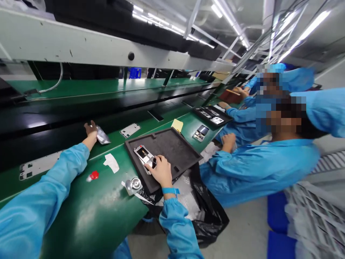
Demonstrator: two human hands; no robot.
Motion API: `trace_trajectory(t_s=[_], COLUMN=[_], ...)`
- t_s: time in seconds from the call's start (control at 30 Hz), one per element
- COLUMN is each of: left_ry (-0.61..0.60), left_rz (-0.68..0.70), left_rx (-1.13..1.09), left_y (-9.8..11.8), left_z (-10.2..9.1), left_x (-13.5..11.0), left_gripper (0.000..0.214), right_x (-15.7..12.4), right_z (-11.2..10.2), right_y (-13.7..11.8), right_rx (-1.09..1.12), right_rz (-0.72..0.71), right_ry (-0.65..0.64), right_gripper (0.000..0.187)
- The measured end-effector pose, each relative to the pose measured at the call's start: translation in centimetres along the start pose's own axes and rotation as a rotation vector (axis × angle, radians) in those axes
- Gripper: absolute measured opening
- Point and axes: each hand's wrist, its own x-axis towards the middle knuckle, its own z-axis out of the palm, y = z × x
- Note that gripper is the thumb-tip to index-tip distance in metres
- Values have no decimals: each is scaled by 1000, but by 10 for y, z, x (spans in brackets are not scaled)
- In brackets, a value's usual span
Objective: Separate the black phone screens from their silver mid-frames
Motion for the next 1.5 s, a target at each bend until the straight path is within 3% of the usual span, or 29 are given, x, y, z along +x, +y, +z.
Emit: trace_trajectory(t_s=[0.1, 0.2, 0.33, 0.5, 0.63, 0.83, 1.0, 1.13, 1.2, 1.33, 1.5], left_ry=[106, 70, -190, -449, -516, -501, -390, -243, -169, -95, -104], left_rz=[12, 44, 141, 224, 280, 329, 360, 416, 413, 370, 279], left_rx=[210, 460, 771, 993, 1046, 910, 615, 283, 140, -58, -185], left_y=[-4, -9, -15, -21, -28, -23, 14, 53, 71, 91, 91], left_z=[14, 34, 75, 123, 133, 126, 99, 52, 21, -43, -102], left_x=[1, -8, -25, -33, -36, -40, -35, -31, -35, -60, -114], left_gripper=[45, 56, 72, 62, 55, 47, 45, 51, 66, 76, 79], right_x=[-1, -3, -4, -6, -7, -3, 0, 2, 3, 6, 11], right_z=[0, -1, -1, -2, -2, -4, -7, -9, -10, -15, -24], right_y=[4, 7, 10, 8, 7, 0, -8, -11, -11, -15, -27], right_rx=[-36, -44, -36, 17, 40, 29, 58, 135, 184, 295, 414], right_rz=[-23, -40, -39, -3, 12, 12, 38, 62, 82, 96, 91], right_ry=[7, 21, 52, 116, 104, 86, 96, 113, 135, 174, 209], right_gripper=[54, 57, 61, 65, 60, 55, 46, 34, 31, 28, 41])
